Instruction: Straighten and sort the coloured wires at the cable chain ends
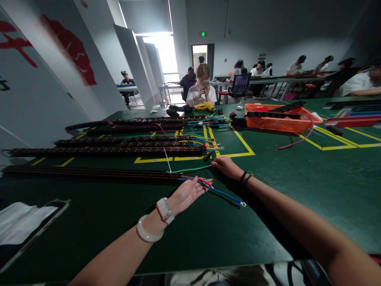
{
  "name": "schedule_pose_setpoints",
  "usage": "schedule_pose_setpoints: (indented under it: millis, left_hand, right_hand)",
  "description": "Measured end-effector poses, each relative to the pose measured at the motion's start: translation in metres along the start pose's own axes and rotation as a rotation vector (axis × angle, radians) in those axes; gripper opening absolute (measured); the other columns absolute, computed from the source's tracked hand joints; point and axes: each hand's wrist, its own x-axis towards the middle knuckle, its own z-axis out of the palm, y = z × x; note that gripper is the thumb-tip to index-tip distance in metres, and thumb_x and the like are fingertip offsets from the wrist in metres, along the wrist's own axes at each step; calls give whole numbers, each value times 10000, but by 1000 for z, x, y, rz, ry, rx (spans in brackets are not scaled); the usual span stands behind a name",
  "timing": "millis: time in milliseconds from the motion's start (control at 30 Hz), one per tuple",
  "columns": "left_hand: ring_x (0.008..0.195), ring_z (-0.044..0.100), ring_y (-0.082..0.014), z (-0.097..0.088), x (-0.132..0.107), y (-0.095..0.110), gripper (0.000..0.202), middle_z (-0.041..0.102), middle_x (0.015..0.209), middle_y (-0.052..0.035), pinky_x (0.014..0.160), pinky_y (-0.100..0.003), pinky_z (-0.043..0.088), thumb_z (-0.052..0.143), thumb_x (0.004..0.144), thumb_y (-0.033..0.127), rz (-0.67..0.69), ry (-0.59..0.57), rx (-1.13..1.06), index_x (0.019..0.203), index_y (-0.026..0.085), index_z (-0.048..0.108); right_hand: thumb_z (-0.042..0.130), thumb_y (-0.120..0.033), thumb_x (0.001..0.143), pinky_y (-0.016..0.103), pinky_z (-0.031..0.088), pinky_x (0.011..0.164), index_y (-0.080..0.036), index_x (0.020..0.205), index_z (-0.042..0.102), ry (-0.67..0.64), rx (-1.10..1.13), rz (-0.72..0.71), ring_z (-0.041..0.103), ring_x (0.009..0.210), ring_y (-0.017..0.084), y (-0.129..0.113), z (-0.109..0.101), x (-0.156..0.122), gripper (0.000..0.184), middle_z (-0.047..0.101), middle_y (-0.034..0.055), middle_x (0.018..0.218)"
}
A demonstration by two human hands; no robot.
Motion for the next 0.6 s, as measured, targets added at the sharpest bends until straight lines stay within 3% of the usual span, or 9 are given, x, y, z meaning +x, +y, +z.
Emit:
schedule_pose_setpoints:
  millis: [233,433,600]
  left_hand:
    - [1127,550,-245,5,-2,3,298,580,1190,-228,1024,-386,365,392,926,211,-23,46,26,1029,23,599]
    - [1094,571,-226,2,0,-1,270,622,1141,-177,1013,-383,378,389,927,195,-2,43,-13,969,56,616]
    - [931,638,-200,-5,4,-5,269,681,963,-145,993,-370,396,406,919,193,10,64,-39,900,54,635]
  right_hand:
    - [527,-351,880,213,330,612,-141,859,645,-97,-15,-58,537,691,121,-16,-16,-8,242,642,46,778]
    - [540,-363,872,216,333,609,-152,839,632,-24,-69,-148,533,684,115,-44,-44,-14,233,636,40,778]
    - [461,-492,881,234,307,534,-156,728,641,-181,-281,-139,561,626,140,-81,-54,-34,410,641,62,711]
